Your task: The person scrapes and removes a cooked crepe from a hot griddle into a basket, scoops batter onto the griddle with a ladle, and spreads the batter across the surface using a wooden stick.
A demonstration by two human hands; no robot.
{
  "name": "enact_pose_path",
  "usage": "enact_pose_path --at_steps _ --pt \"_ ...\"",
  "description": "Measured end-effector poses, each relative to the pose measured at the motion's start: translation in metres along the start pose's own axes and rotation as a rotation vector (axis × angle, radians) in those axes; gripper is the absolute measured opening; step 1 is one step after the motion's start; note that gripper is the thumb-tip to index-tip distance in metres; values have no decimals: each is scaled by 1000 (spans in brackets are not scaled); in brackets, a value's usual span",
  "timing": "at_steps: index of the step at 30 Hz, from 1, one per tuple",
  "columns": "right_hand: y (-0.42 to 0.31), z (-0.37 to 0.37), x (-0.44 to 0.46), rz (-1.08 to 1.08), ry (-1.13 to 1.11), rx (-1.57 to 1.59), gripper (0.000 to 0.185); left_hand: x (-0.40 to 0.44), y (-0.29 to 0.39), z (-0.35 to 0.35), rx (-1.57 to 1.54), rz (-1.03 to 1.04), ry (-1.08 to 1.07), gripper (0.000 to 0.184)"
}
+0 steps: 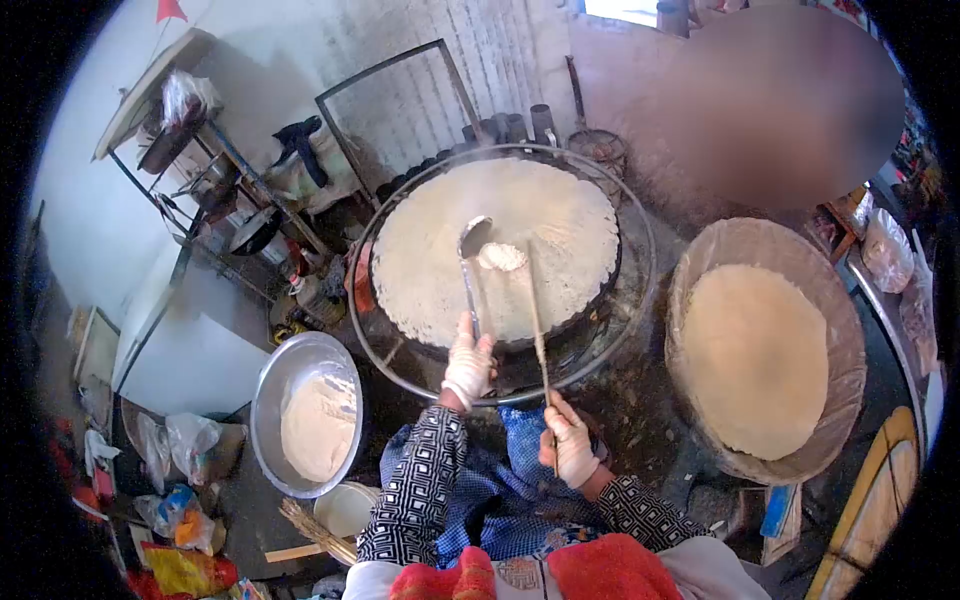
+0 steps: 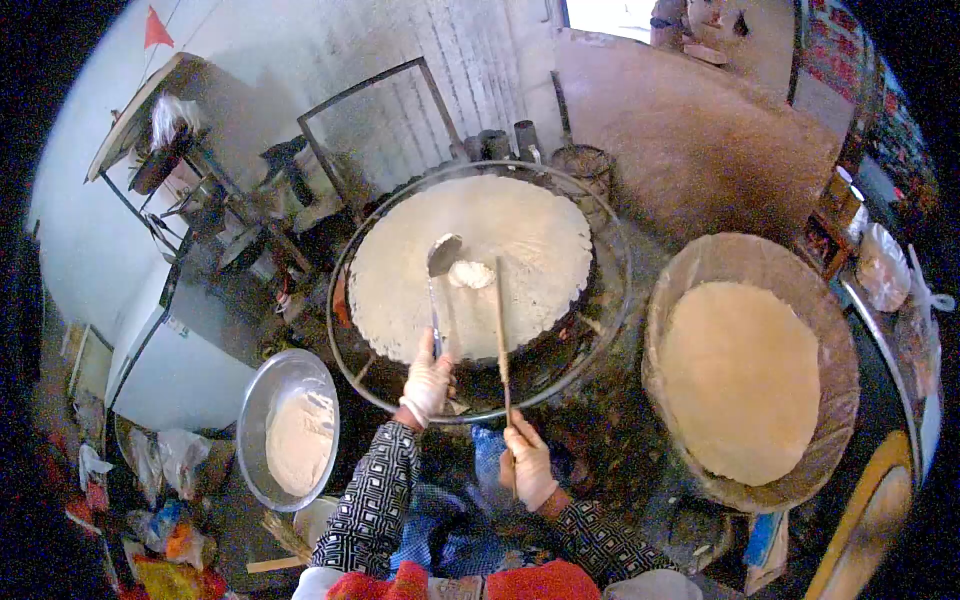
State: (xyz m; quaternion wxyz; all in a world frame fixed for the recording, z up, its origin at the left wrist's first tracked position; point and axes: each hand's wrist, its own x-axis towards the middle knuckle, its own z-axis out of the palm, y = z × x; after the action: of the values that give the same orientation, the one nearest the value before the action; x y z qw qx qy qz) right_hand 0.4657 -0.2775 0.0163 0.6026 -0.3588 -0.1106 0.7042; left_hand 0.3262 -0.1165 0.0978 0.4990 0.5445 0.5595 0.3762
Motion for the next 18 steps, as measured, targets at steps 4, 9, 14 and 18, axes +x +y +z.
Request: enact_pose_path --at_steps 4,9,14,18 --pt "-2 18 -1 57 -3 106 39 -11 5 36 -292 -123 -152 77" --pt "-15 29 5 55 -54 -130 41 -27 22 37 -648 -262 -160 45" --pt "-29 2 13 -740 -187 -848 43 -54 53 -17 -878 -231 -87 12" --pt "-74 -28 46 -812 60 -844 45 -76 45 -82 -1066 -248 -166 10"
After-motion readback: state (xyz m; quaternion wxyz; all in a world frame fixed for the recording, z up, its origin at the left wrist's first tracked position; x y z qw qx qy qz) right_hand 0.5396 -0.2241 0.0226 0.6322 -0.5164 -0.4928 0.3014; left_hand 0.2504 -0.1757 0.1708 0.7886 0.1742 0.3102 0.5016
